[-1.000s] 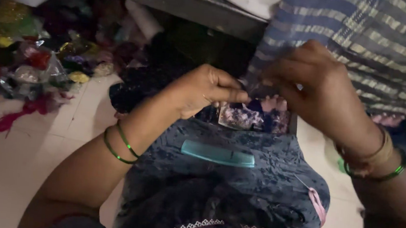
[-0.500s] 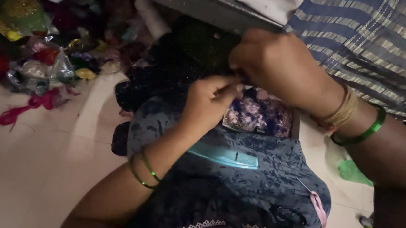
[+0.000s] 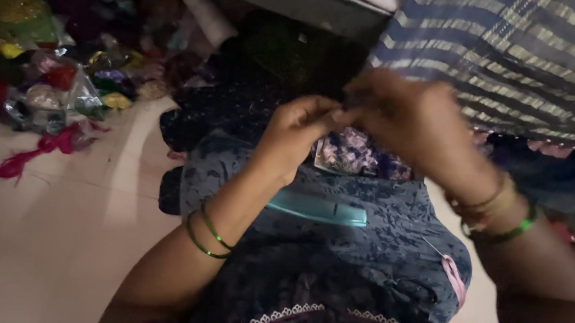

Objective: The person is hand-sewing pink tassel trim onto a blue and gold striped fabric.

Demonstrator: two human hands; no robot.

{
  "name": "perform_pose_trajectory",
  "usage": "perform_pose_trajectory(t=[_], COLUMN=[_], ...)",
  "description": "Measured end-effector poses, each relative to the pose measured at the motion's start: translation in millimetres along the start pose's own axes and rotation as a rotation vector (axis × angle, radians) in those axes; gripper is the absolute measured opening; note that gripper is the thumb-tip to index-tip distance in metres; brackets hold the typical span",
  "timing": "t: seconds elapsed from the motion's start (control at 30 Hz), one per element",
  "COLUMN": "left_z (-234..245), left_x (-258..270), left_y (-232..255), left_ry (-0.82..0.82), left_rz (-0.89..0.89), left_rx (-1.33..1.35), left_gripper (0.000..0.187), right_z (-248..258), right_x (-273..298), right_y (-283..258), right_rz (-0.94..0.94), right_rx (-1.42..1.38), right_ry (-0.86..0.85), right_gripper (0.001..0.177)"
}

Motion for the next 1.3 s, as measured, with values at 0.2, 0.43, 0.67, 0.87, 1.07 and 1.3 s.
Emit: perform_pose_trajectory(t=[0.2, 0.43, 0.67, 0.87, 1.07, 1.3], left_z=[0.0, -8.1, -36.9, -63.3, -15.9, 3.8], left_x=[5.0, 9.6, 28.8, 37.1, 7.2, 3.5], left_y=[1.6, 26.8, 63.5, 72.9, 34.7, 17.4], left_ry=[-0.022, 0.043, -0.007, 0.008, 0.036, 0.103], left_rz=[-0.043, -0.090, -0.696, -0.929, -0.344, -0.107], left_rx=[0.010, -0.165, -0.962, -1.467, -0.668, -0.272], left_gripper=[0.014, 0.011, 0.015, 0.007, 0.011, 0.012], right_z=[-4.3, 5.5, 22.8, -20.6, 4.4, -12.9], right_x=[29.2, 35.6, -27.1, -42.1, -1.8, 43.9], right_y=[10.2, 5.4, -22.9, -2.7, -3.3, 22.8], right_rz=[-0.323, -0.122, 0.279, 0.179, -0.033, -0.057], right_rx=[-0.310, -0.056, 0.292, 0.419, 0.097, -0.010], right_ry=[-0.073, -0.150, -0.051, -0.067, 0.068, 0.079], right_gripper=[0.014, 0.020, 0.019, 0.007, 0.016, 0.017])
Point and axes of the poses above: each hand's wrist, its own x-axis away from the middle knuckle, its own z-axis out of the back of the hand, y = z × x, the point moved 4 cm from there along -x, towards the middle knuckle, and after that the axes turned 13 degrees about x, right-handed, at the moved point
